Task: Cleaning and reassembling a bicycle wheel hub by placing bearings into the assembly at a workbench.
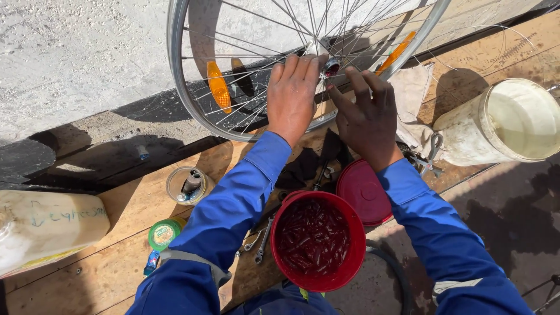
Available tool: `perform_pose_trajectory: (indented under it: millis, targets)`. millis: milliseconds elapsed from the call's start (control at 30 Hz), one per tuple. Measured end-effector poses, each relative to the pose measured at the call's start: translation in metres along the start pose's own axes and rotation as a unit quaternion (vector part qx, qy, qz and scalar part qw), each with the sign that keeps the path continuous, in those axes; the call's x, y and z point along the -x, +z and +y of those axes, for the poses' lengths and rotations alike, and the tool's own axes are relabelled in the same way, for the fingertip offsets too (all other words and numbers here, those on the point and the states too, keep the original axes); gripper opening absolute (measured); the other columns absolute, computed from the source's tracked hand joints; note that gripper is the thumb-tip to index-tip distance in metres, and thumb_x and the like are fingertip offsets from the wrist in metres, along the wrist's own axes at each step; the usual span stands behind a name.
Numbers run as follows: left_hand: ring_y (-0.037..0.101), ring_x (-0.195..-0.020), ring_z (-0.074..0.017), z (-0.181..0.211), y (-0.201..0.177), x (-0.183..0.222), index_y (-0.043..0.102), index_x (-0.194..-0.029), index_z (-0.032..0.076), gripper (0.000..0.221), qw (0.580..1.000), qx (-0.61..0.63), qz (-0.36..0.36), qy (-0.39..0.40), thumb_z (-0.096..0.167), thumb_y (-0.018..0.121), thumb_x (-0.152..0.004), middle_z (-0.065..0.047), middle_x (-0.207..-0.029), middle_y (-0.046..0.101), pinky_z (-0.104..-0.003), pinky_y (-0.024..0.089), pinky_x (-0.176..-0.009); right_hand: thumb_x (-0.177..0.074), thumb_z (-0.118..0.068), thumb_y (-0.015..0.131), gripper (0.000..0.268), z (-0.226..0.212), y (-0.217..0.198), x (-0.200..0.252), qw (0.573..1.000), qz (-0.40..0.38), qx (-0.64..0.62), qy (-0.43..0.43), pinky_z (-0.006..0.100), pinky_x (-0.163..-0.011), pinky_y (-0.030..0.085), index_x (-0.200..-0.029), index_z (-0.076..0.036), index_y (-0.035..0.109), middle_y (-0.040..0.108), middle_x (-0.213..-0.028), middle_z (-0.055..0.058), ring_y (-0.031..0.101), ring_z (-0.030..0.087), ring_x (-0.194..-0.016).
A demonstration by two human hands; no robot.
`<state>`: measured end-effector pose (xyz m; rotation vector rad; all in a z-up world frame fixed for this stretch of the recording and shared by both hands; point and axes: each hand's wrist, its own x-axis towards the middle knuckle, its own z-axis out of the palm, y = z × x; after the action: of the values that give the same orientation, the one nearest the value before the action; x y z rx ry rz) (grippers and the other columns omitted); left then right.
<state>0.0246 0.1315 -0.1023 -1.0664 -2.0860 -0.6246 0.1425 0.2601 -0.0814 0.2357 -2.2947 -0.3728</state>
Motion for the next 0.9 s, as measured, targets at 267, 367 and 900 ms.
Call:
perform_pose_trajectory:
  millis: [267, 367, 900]
  targets:
    - [0.053, -0.099, -0.0251, 0.000, 0.005, 0.001, 0.059, -0.124, 0.012, 0.050, 1.000, 0.005, 0.002, 0.000, -0.007, 0.063, -0.078, -0.002, -0.110, 0.064, -0.036, 0.041, -0.078, -0.083, -0.003, 0.066, 0.050, -0.004, 0.001, 0.000, 0.990, -0.002, -0.111, 0.091, 0.052, -0.092, 0.048, -0.133, -0.008, 0.063, 0.038, -0.135, 0.016, 0.037, 0.036, -0.115]
    - [0.053, -0.099, -0.0260, 0.000, 0.005, 0.000, 0.059, -0.122, 0.010, 0.046, 1.000, 0.005, 0.006, -0.001, -0.007, 0.061, -0.079, -0.003, -0.111, 0.064, -0.037, 0.041, -0.079, -0.083, -0.004, 0.063, 0.061, -0.001, 0.009, 0.002, 0.996, -0.021, -0.059, 0.066, 0.051, -0.089, 0.049, -0.143, -0.010, 0.052, 0.040, -0.135, 0.016, 0.040, 0.036, -0.112]
    - [0.051, -0.095, -0.0254, 0.000, 0.003, 0.000, 0.060, -0.122, 0.011, 0.046, 1.000, 0.028, 0.007, -0.009, -0.007, 0.060, -0.079, -0.002, -0.110, 0.064, -0.038, 0.041, -0.078, -0.073, 0.005, 0.061, 0.065, -0.030, 0.023, -0.011, 0.488, 0.033, -0.722, 0.490, 0.030, -0.067, 0.056, -0.137, 0.005, 0.054, 0.050, -0.101, 0.009, 0.050, 0.019, -0.087]
